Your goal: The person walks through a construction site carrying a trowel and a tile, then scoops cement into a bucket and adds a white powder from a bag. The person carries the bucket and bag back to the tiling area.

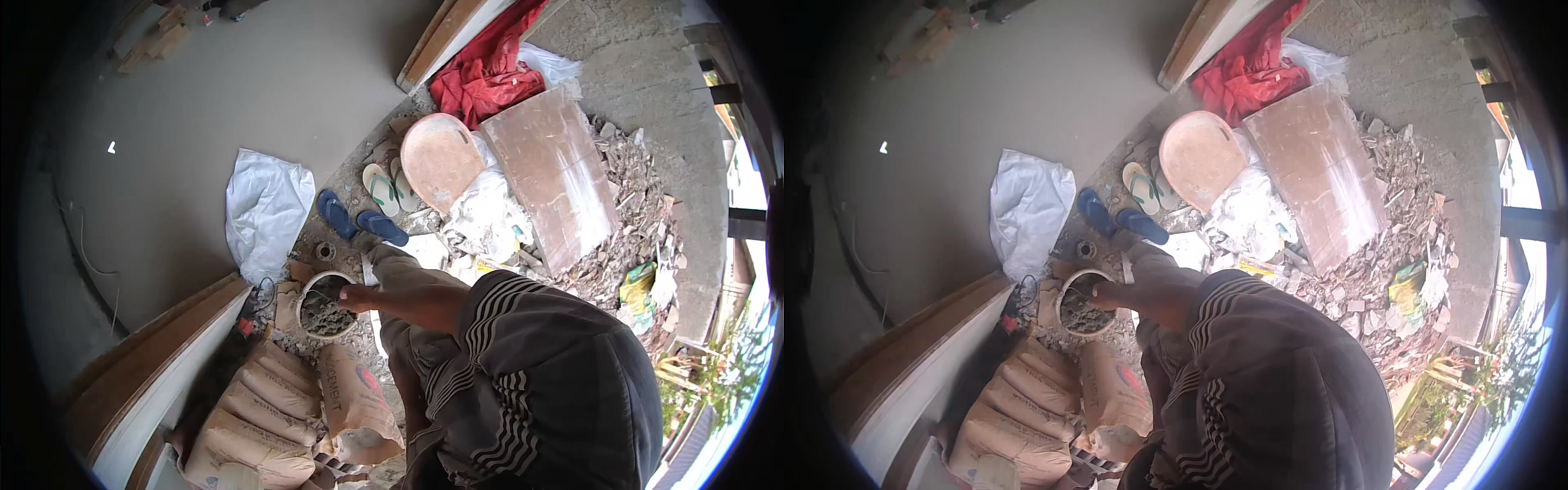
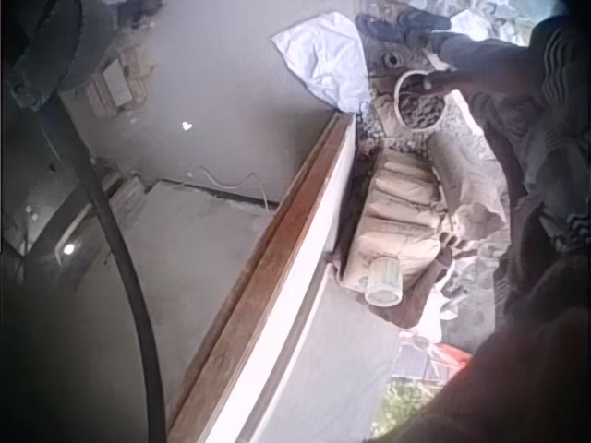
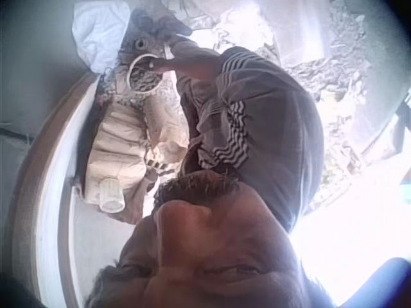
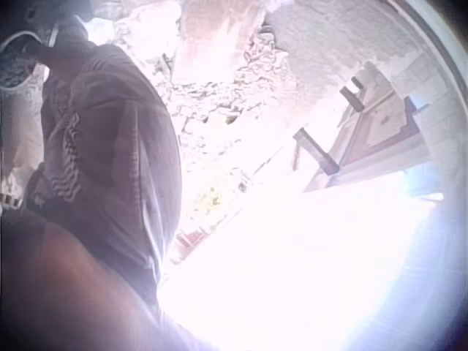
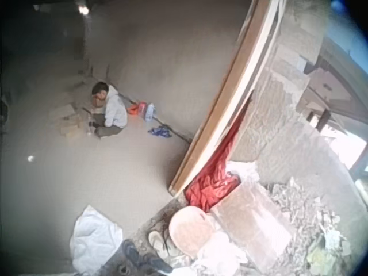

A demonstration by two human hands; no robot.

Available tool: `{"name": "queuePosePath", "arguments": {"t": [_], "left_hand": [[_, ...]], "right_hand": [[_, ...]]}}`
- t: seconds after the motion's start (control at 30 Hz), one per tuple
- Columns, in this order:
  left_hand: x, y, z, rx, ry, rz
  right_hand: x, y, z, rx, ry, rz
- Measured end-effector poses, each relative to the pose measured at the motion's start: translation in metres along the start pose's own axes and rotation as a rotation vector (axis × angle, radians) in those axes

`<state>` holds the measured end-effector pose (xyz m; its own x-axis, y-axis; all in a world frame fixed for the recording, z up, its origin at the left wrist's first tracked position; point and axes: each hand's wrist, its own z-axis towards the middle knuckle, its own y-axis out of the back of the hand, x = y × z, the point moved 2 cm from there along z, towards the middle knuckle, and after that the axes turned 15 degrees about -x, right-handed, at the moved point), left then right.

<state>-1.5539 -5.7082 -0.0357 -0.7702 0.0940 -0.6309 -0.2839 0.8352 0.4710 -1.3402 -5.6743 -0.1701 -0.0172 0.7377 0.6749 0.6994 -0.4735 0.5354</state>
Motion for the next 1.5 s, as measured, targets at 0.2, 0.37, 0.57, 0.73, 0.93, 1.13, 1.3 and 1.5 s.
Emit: {"name": "queuePosePath", "arguments": {"t": [0.2,0.37,0.57,0.73,0.93,1.13,1.3,1.5], "left_hand": [[-0.002,0.018,0.025,0.236,0.017,0.073],[-0.013,0.024,0.04,0.335,-0.184,0.366],[-0.062,0.002,0.05,0.355,-0.102,0.699],[-0.079,-0.043,0.04,0.309,-0.156,0.587],[-0.101,-0.09,0.007,0.218,0.108,0.511],[-0.125,-0.153,-0.018,0.157,0.155,0.505],[-0.134,-0.194,-0.031,0.196,0.211,0.378],[-0.116,-0.212,-0.022,0.183,0.184,0.583]], "right_hand": [[-0.045,0.169,-0.016,-0.45,-0.031,0.003],[-0.15,0.258,-0.09,-0.808,-0.478,0.12],[-0.261,0.272,-0.217,-0.789,-0.633,0.201],[-0.346,0.251,-0.256,-0.518,-0.902,-0.05],[-0.374,0.31,-0.222,-0.574,-0.664,0.122],[-0.382,0.366,-0.162,-0.598,-0.659,0.305],[-0.417,0.38,-0.166,-0.573,-0.634,0.233],[-0.454,0.377,-0.2,-0.437,-0.549,-0.013]]}}
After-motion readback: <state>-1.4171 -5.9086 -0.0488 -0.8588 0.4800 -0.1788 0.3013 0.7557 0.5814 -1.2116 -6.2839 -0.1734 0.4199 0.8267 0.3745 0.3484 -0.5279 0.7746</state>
